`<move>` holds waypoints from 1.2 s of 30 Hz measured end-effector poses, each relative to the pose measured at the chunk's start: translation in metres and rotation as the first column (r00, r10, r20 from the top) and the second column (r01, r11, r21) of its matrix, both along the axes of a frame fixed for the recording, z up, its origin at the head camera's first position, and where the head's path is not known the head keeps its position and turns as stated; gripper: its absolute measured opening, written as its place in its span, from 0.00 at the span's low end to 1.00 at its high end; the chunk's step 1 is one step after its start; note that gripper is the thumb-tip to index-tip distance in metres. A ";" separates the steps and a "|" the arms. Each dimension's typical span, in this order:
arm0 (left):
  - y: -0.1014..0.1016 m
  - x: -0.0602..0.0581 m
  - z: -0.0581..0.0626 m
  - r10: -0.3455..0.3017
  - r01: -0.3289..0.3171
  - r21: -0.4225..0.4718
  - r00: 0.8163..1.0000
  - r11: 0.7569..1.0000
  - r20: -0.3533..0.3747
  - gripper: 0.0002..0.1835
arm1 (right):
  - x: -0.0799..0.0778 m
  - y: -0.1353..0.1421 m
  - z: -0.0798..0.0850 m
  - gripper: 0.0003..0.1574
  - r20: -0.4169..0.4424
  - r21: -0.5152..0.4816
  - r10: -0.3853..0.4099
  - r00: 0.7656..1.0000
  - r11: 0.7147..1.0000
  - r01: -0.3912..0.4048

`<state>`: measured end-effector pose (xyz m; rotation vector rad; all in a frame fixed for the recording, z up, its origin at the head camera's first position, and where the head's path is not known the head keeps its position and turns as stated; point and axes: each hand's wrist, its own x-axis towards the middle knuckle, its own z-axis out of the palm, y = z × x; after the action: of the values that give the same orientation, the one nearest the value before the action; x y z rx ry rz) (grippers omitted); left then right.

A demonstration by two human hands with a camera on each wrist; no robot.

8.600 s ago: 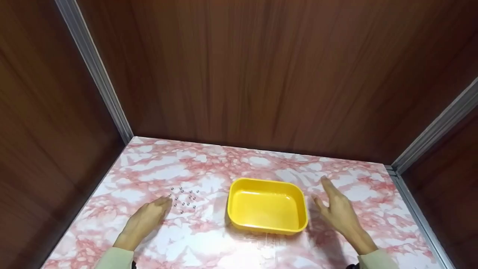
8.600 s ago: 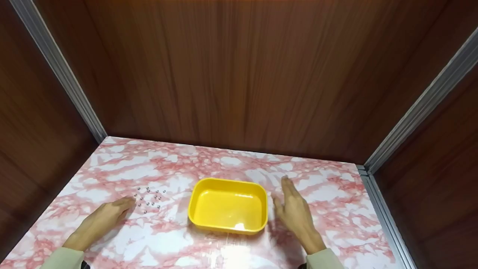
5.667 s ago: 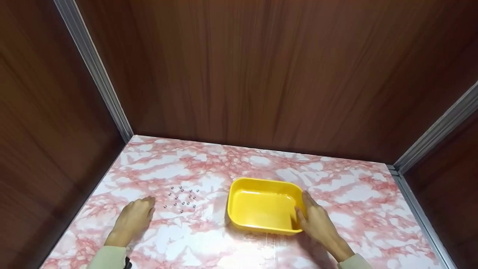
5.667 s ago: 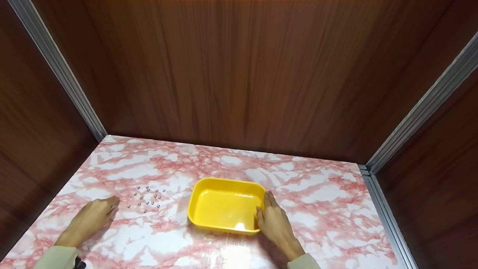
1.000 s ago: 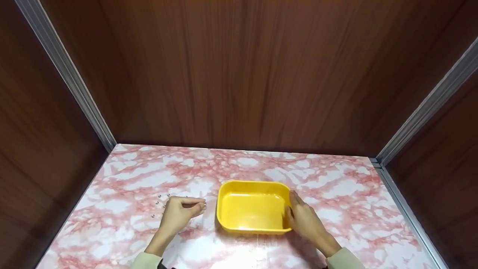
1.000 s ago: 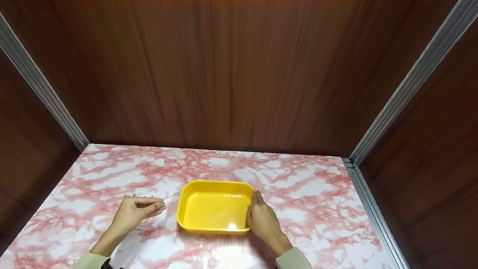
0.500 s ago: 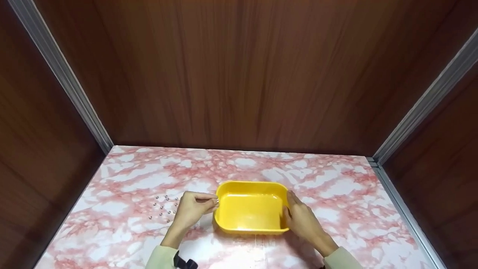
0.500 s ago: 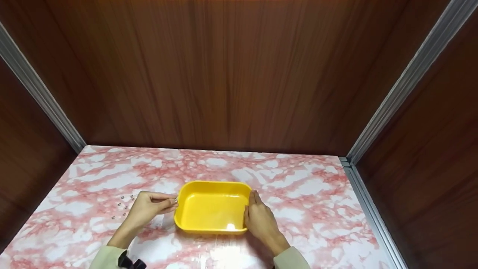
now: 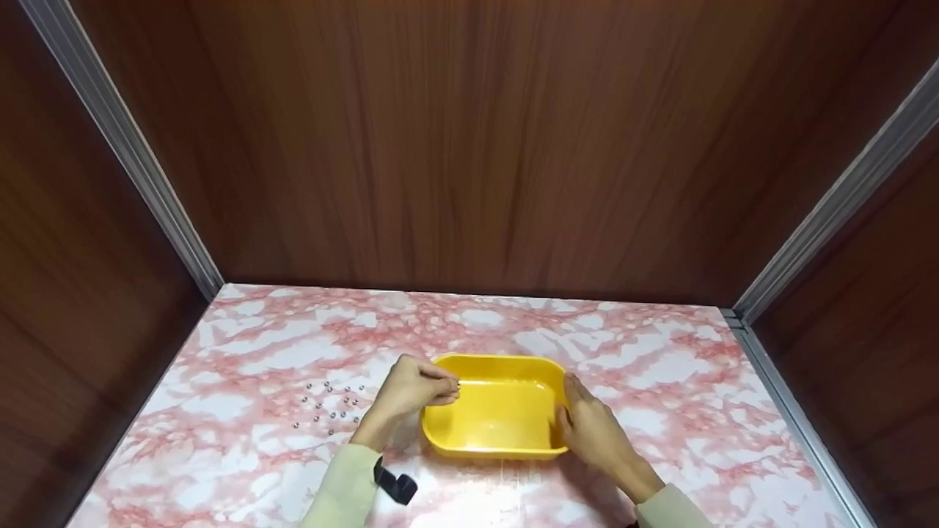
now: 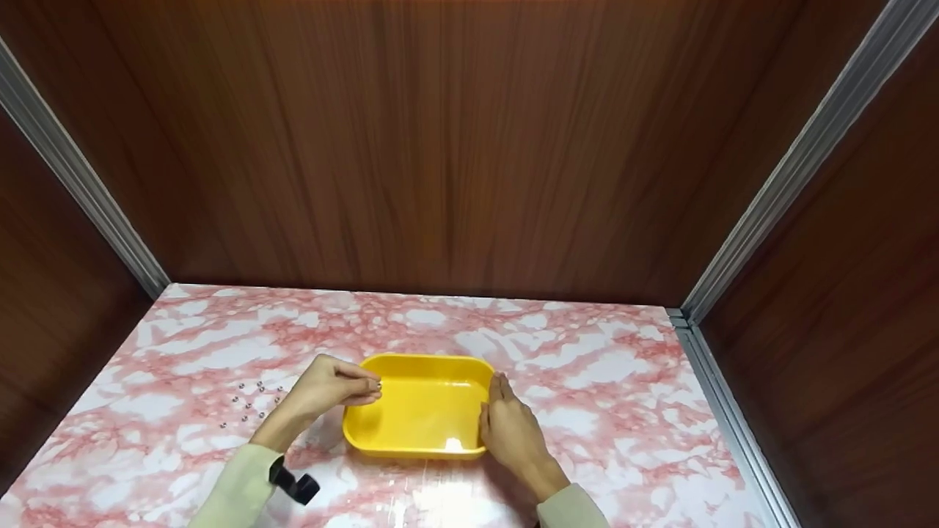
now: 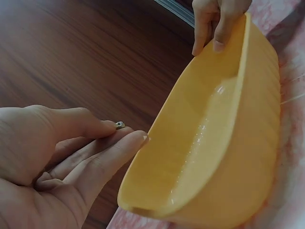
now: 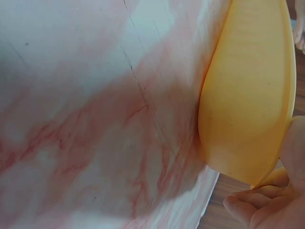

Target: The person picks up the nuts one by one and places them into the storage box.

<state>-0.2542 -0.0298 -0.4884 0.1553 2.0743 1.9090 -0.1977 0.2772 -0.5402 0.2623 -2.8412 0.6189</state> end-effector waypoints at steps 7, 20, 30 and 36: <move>0.012 -0.014 0.000 -0.041 0.043 -0.031 0.997 0.999 0.062 0.11 | 0.001 0.001 0.000 0.35 0.003 0.008 -0.008 1.000 1.000 0.008; 0.042 -0.039 -0.008 -0.055 0.060 -0.061 0.995 0.996 0.080 0.10 | 0.000 0.003 -0.002 0.37 -0.016 0.006 -0.001 1.000 1.000 0.001; 0.061 -0.045 -0.017 -0.056 0.064 -0.088 0.994 0.994 0.095 0.09 | 0.002 0.003 -0.002 0.37 0.002 -0.002 -0.005 1.000 1.000 0.005; 0.066 -0.044 -0.019 -0.034 0.043 -0.092 0.995 0.995 0.097 0.09 | 0.002 0.002 -0.002 0.35 -0.039 0.006 0.004 0.999 1.000 -0.004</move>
<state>-0.2980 0.0362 -0.5078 0.0801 2.0775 1.7566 -0.1961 0.2792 -0.5424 0.2783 -2.8062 0.5993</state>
